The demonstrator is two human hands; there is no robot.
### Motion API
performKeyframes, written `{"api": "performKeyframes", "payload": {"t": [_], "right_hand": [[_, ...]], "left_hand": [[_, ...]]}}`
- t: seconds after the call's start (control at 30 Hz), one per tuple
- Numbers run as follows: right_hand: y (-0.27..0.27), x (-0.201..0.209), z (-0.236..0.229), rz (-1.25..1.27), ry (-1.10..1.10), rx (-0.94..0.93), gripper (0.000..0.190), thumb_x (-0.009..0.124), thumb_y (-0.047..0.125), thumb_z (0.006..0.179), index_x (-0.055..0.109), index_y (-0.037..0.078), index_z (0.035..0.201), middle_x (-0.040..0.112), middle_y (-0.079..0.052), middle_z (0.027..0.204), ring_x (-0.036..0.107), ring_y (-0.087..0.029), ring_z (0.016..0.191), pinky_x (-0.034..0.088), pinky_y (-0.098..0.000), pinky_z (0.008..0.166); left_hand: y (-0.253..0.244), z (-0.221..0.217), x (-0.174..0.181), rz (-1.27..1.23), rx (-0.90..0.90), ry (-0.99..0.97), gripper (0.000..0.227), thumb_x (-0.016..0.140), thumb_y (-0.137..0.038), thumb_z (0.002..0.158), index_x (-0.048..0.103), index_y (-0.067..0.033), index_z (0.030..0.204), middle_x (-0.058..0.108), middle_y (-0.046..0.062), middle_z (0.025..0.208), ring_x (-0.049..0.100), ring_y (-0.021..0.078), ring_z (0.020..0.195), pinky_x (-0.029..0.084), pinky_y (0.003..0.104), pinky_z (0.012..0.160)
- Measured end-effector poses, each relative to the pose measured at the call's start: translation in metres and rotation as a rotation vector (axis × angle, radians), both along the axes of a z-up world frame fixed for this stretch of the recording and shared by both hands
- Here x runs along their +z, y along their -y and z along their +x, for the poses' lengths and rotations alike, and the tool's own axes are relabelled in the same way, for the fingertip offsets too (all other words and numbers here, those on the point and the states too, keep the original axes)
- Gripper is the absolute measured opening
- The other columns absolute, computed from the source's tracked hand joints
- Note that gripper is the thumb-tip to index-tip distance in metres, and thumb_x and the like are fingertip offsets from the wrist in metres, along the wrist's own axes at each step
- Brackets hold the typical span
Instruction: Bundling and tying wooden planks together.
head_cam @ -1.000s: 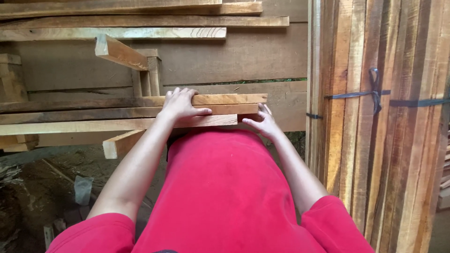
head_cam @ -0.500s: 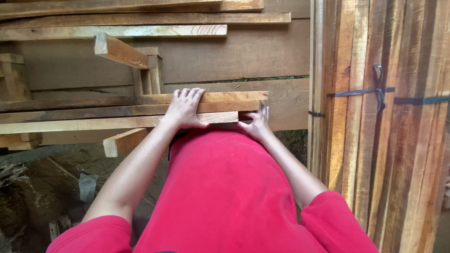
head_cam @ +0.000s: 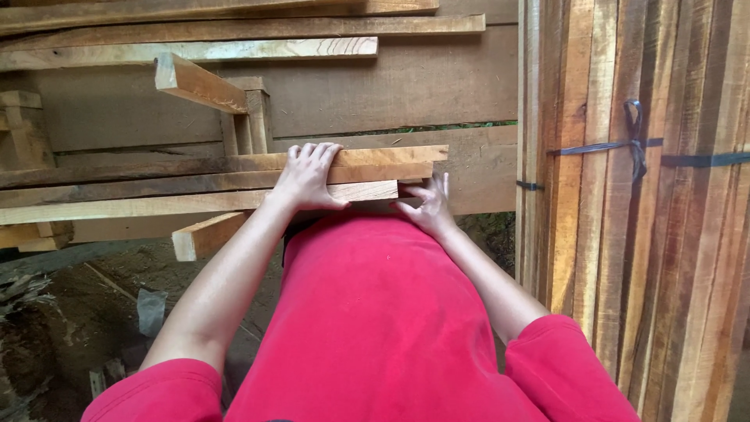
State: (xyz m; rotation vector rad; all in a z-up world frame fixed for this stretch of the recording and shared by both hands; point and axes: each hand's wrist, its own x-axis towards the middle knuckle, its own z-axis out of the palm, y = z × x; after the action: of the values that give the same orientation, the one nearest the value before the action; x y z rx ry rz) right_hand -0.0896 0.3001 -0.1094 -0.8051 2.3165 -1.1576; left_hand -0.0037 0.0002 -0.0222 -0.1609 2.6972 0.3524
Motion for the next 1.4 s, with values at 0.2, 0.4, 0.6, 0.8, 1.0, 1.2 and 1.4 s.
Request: {"api": "performKeyframes", "payload": {"t": [0.2,0.4,0.6,0.8,1.0,1.2,1.4], "right_hand": [[-0.004,-0.052,0.011,0.156,0.048,-0.045,0.042,0.089,0.047,0.069,0.081,0.026,0.105,0.067,-0.009,0.122,0.048,-0.035,0.135,0.017,-0.0535,0.126],[0.009,-0.037,0.019,0.274,-0.033,-0.066,0.035,0.085,0.042,0.071,0.082,0.025,0.101,0.068,-0.008,0.129,0.039,-0.044,0.141,0.011,-0.0701,0.12],[0.008,-0.015,0.033,0.324,-0.023,-0.091,0.03,0.079,0.033,0.081,0.079,0.025,0.11,0.068,-0.006,0.106,0.062,-0.031,0.116,0.039,-0.0523,0.106],[0.019,0.003,0.032,0.11,0.329,-0.305,0.023,0.081,0.021,0.078,0.081,0.023,0.101,0.076,-0.007,0.093,0.073,-0.028,0.096,0.059,-0.0375,0.083],[0.007,0.0,0.013,-0.109,-0.055,0.013,0.014,0.077,0.007,0.084,0.076,0.009,0.098,0.07,-0.015,0.081,0.072,-0.039,0.079,0.059,-0.0423,0.07],[-0.004,-0.015,0.001,0.038,-0.344,0.239,0.015,0.073,0.022,0.091,0.065,0.017,0.103,0.067,-0.008,0.078,0.073,-0.032,0.073,0.059,-0.0422,0.063],[0.005,-0.02,0.007,0.144,-0.519,0.229,0.015,0.068,0.032,0.09,0.058,0.021,0.096,0.061,-0.004,0.071,0.07,-0.031,0.06,0.057,-0.043,0.054]], "left_hand": [[-0.001,0.001,-0.002,-0.008,0.011,0.014,0.122,0.076,-0.075,0.051,0.042,-0.0194,0.154,0.053,0.003,0.146,0.051,0.0247,0.133,0.036,0.048,0.107],[-0.001,-0.002,0.004,0.016,0.022,0.039,0.122,0.078,-0.074,0.052,0.041,-0.0195,0.155,0.052,0.004,0.148,0.049,0.0259,0.136,0.035,0.049,0.108],[0.0,0.0,-0.001,-0.012,0.004,0.024,0.124,0.078,-0.075,0.05,0.04,-0.02,0.155,0.051,0.004,0.148,0.048,0.0259,0.136,0.035,0.048,0.107],[-0.003,0.004,0.002,-0.022,-0.004,-0.035,0.122,0.079,-0.075,0.052,0.041,-0.0196,0.155,0.051,0.005,0.148,0.048,0.0268,0.135,0.036,0.048,0.106],[-0.004,0.003,0.006,0.006,0.017,-0.005,0.121,0.075,-0.08,0.056,0.04,-0.02,0.155,0.05,0.005,0.149,0.047,0.0275,0.136,0.035,0.05,0.107],[-0.003,-0.002,0.021,0.114,0.04,0.01,0.113,0.077,-0.078,0.064,0.045,-0.0152,0.153,0.054,0.01,0.147,0.05,0.0319,0.135,0.036,0.053,0.108],[-0.012,-0.001,0.021,0.096,0.081,-0.032,0.1,0.073,-0.077,0.072,0.048,-0.0193,0.149,0.055,0.006,0.145,0.051,0.0294,0.134,0.036,0.053,0.108]]}}
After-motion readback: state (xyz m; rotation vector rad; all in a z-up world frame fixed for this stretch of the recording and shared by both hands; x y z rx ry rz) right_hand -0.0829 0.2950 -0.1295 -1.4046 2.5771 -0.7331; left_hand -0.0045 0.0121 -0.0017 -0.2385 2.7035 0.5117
